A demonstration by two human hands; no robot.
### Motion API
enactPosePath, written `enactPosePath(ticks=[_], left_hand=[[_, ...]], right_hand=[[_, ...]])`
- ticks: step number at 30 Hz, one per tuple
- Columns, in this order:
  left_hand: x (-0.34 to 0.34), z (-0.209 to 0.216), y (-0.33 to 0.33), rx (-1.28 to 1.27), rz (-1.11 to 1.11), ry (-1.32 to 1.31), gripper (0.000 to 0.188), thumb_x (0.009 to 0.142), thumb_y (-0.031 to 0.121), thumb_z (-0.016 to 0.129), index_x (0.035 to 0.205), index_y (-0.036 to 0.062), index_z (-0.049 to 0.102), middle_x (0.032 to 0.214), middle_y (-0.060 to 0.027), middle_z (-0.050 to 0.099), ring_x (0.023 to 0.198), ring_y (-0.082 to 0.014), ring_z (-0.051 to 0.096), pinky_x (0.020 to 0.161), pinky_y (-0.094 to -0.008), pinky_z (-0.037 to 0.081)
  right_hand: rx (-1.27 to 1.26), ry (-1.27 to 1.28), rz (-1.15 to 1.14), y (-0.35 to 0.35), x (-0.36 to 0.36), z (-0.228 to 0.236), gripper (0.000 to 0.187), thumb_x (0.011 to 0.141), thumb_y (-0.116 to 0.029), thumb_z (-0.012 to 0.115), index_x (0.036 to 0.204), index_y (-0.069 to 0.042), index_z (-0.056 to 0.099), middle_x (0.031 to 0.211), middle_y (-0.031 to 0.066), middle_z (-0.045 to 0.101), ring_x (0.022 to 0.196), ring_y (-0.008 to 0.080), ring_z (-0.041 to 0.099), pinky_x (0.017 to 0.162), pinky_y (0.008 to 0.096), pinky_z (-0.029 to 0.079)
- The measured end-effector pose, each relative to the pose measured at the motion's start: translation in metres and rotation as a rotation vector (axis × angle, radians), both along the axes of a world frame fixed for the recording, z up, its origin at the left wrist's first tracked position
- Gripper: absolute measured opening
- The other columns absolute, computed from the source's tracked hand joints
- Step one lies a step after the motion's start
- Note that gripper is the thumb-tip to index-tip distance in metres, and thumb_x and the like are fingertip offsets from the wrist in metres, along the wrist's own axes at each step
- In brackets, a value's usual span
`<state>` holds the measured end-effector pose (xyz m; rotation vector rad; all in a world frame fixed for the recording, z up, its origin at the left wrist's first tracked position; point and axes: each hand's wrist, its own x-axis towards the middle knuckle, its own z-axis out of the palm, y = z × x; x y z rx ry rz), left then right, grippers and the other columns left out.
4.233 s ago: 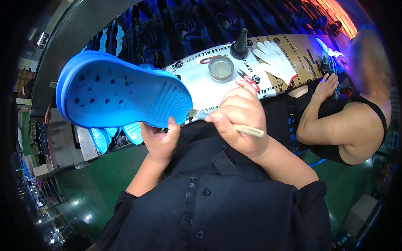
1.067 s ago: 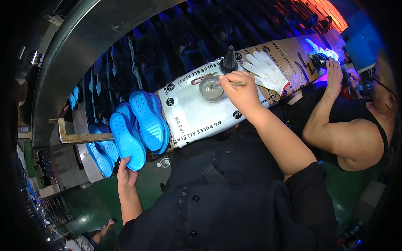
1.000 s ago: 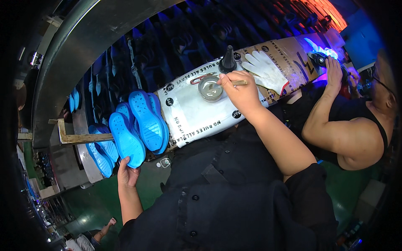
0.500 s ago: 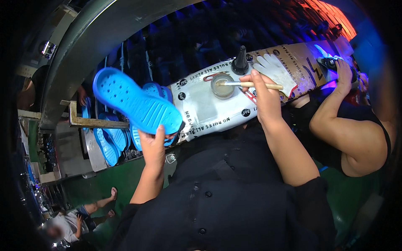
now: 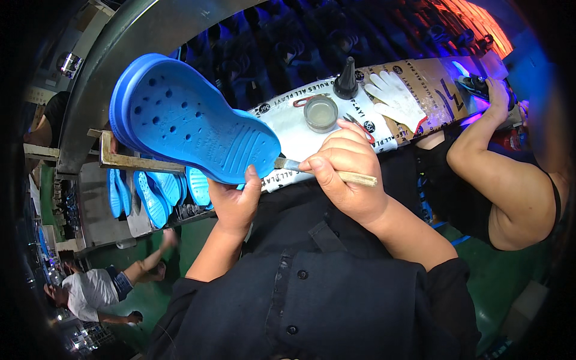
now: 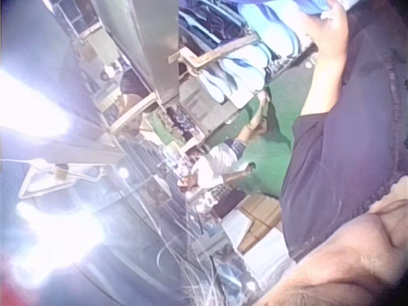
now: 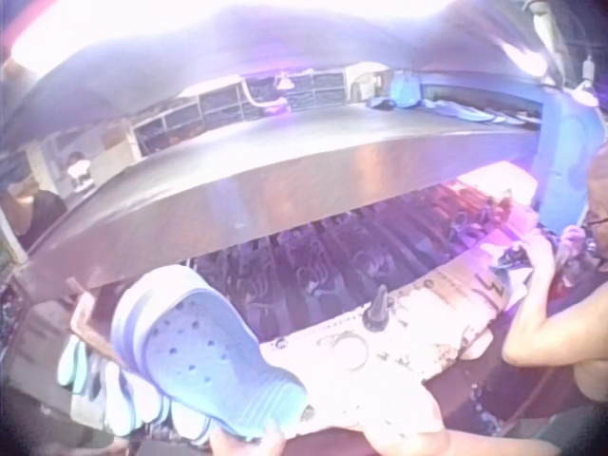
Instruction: The person applies a liquid substance to the inner heel area of blue shoe soles using a brush. They pick up soles one at a time from a stack on the left, apply the substance from a small container on the table, and then place the soles back onto a conveyor belt.
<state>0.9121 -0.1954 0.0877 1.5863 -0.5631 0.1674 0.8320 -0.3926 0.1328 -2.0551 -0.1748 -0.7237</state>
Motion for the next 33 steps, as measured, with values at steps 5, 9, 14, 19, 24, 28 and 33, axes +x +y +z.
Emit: enactPosePath(ticks=[5, 9, 14, 19, 24, 28, 33], left_hand=[[0.002, -0.002, 0.005, 0.067, 0.026, -0.120, 0.035, 0.077, 0.001, 0.067, 0.107, -0.0045, 0.052, 0.091, -0.0132, 0.065, 0.079, -0.0185, 0.063, 0.074, -0.0297, 0.050], [0.002, -0.004, 0.008, 0.096, 0.033, -0.143, 0.032, 0.075, 0.000, 0.067, 0.103, -0.0048, 0.054, 0.086, -0.0130, 0.065, 0.076, -0.0189, 0.064, 0.071, -0.0300, 0.050], [-0.003, -0.002, 0.002, 0.024, 0.040, -0.054, 0.029, 0.074, -0.001, 0.066, 0.101, -0.0043, 0.055, 0.086, -0.0125, 0.065, 0.075, -0.0180, 0.064, 0.069, -0.0292, 0.050], [-0.002, -0.004, 0.005, 0.039, 0.035, -0.062, 0.028, 0.074, -0.002, 0.066, 0.100, -0.0041, 0.056, 0.086, -0.0120, 0.065, 0.074, -0.0171, 0.063, 0.068, -0.0284, 0.050], [-0.004, -0.004, 0.003, 0.059, 0.068, -0.091, 0.026, 0.073, -0.002, 0.066, 0.097, -0.0038, 0.057, 0.085, -0.0114, 0.065, 0.072, -0.0174, 0.063, 0.067, -0.0285, 0.050], [-0.004, -0.006, 0.004, 0.077, 0.072, -0.102, 0.027, 0.072, -0.002, 0.066, 0.098, -0.0036, 0.057, 0.086, -0.0115, 0.065, 0.074, -0.0182, 0.063, 0.069, -0.0294, 0.050], [-0.003, -0.011, 0.006, -0.013, 0.064, -0.088, 0.033, 0.073, -0.002, 0.066, 0.103, -0.0033, 0.054, 0.094, -0.0130, 0.063, 0.082, -0.0203, 0.062, 0.076, -0.0316, 0.050]], right_hand=[[-0.045, 0.055, -0.032, 0.002, 0.001, -0.001, 0.024, 0.088, -0.017, 0.056, 0.069, -0.009, 0.068, 0.064, 0.0017, 0.062, 0.068, 0.0188, 0.058, 0.094, 0.0414, 0.036], [-0.002, 0.081, -0.075, -0.001, -0.003, 0.001, 0.023, 0.088, -0.016, 0.057, 0.068, -0.010, 0.068, 0.063, 0.0012, 0.061, 0.069, 0.0196, 0.059, 0.096, 0.0419, 0.035], [-0.076, 0.058, -0.016, 0.002, 0.002, 0.000, 0.021, 0.087, -0.018, 0.059, 0.069, -0.010, 0.068, 0.066, 0.0010, 0.061, 0.069, 0.0195, 0.058, 0.096, 0.0422, 0.035], [-0.163, 0.050, -0.046, -0.005, 0.001, -0.001, 0.018, 0.085, -0.018, 0.061, 0.071, -0.011, 0.069, 0.066, 0.0008, 0.061, 0.069, 0.0196, 0.057, 0.096, 0.0422, 0.035], [-0.068, 0.033, -0.005, -0.003, -0.002, -0.002, 0.016, 0.083, -0.019, 0.064, 0.071, -0.011, 0.070, 0.065, 0.0013, 0.059, 0.068, 0.0193, 0.057, 0.094, 0.0421, 0.037], [-0.150, 0.025, 0.023, 0.000, -0.002, -0.006, 0.015, 0.081, -0.021, 0.066, 0.071, -0.010, 0.070, 0.064, 0.0006, 0.058, 0.069, 0.0186, 0.057, 0.094, 0.0422, 0.038], [0.000, 0.024, -0.003, -0.001, -0.004, -0.005, 0.021, 0.085, -0.020, 0.062, 0.068, -0.010, 0.068, 0.062, 0.0024, 0.058, 0.064, 0.0196, 0.057, 0.093, 0.0407, 0.038]])
